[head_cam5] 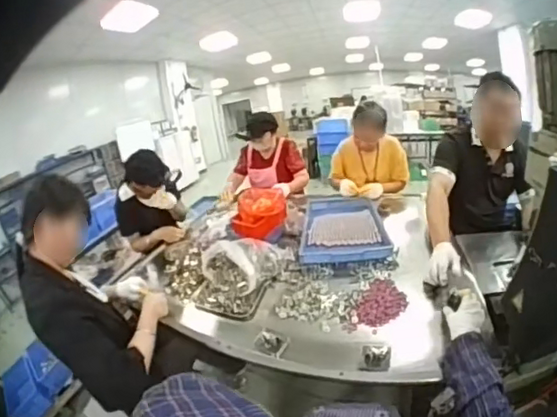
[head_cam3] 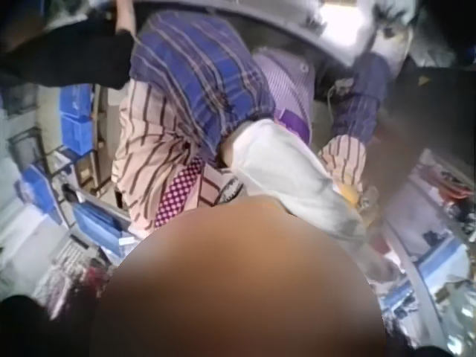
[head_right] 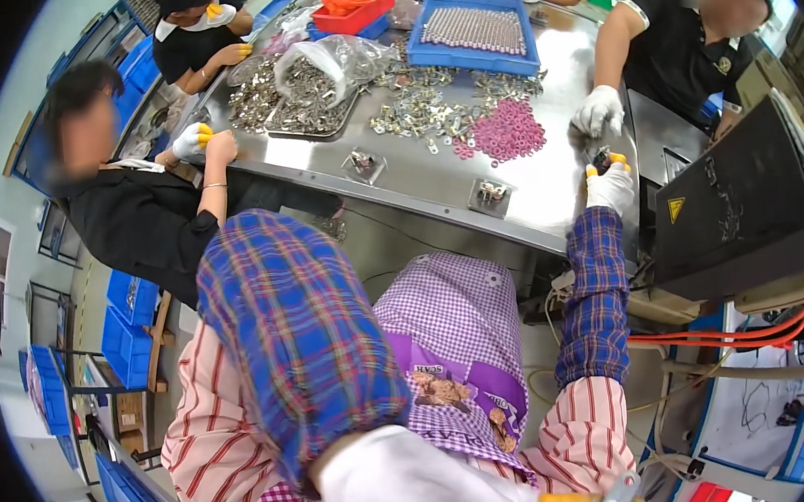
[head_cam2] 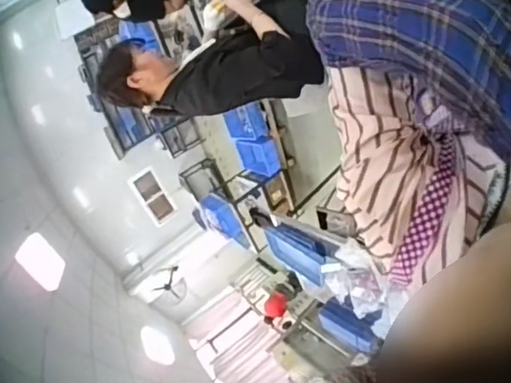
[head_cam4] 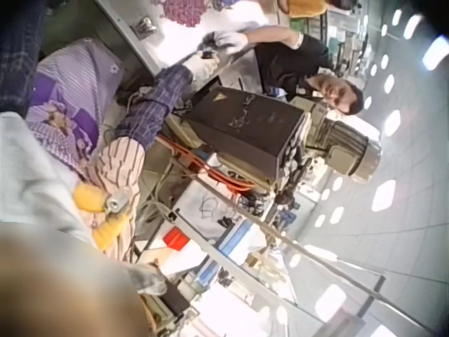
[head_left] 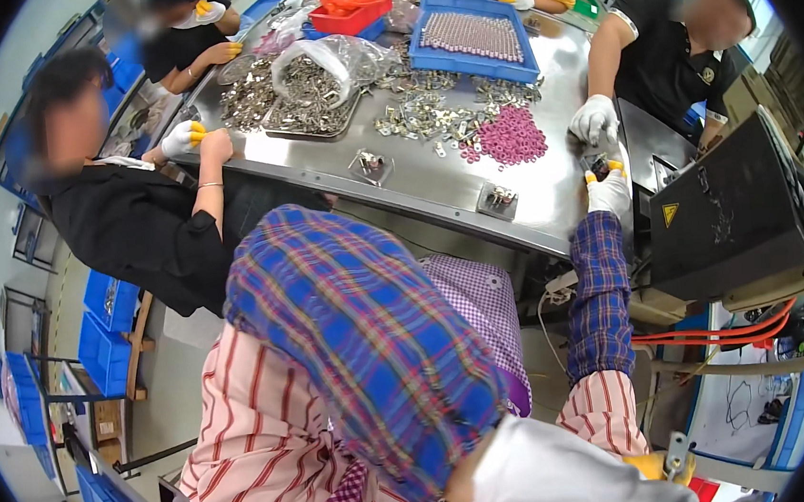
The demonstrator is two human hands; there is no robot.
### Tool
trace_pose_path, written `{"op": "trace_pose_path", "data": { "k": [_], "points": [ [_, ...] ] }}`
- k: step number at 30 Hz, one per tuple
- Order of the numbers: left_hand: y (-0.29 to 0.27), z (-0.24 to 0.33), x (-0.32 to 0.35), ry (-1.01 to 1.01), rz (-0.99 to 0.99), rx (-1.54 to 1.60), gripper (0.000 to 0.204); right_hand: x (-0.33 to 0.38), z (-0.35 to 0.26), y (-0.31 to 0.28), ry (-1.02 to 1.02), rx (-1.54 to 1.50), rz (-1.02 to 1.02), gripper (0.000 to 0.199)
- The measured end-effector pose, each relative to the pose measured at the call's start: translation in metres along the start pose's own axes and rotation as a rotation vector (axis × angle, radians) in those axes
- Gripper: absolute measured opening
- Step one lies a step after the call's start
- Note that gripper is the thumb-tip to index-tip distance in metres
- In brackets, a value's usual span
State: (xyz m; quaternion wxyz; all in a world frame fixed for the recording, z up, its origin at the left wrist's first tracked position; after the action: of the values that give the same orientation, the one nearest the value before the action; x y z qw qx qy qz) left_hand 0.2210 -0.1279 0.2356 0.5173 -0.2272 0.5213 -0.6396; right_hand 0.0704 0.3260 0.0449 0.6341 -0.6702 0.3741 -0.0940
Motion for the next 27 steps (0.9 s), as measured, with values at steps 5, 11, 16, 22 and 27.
{"op": "trace_pose_path", "data": {
  "k": [5,11,16,22,27],
  "points": [
    [0.021,-0.006,0.006,0.165,-0.066,0.004,0.030,-0.003,-0.004,0.004,-0.011,0.009,0.026,0.043],
    [0.039,-0.021,0.009,0.416,-0.160,0.021,0.030,-0.005,0.004,0.006,-0.011,0.003,0.047,0.045],
    [0.044,-0.015,-0.004,0.582,-0.250,0.027,0.031,-0.013,-0.001,0.000,0.019,0.041,-0.013,0.047],
    [-0.021,-0.101,-0.001,0.122,0.737,-0.349,0.029,-0.006,-0.024,-0.018,0.191,0.207,0.102,0.053],
    [-0.013,-0.205,0.011,-0.668,1.156,-0.574,0.014,0.032,-0.077,-0.012,-0.086,0.087,-0.053,0.045]
  ]
}}
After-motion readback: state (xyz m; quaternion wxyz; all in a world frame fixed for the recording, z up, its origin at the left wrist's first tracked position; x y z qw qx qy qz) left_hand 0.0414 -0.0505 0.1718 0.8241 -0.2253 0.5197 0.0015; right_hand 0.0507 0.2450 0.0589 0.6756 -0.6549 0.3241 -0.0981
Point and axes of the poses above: each hand's wrist, its own x-axis away from the middle knuckle, its own y-axis out of the palm, z = x × y, the point moved 1 cm from there along -x, towards the middle knuckle, and after that the axes turned 14 degrees about -y, right-handed, at the moved point
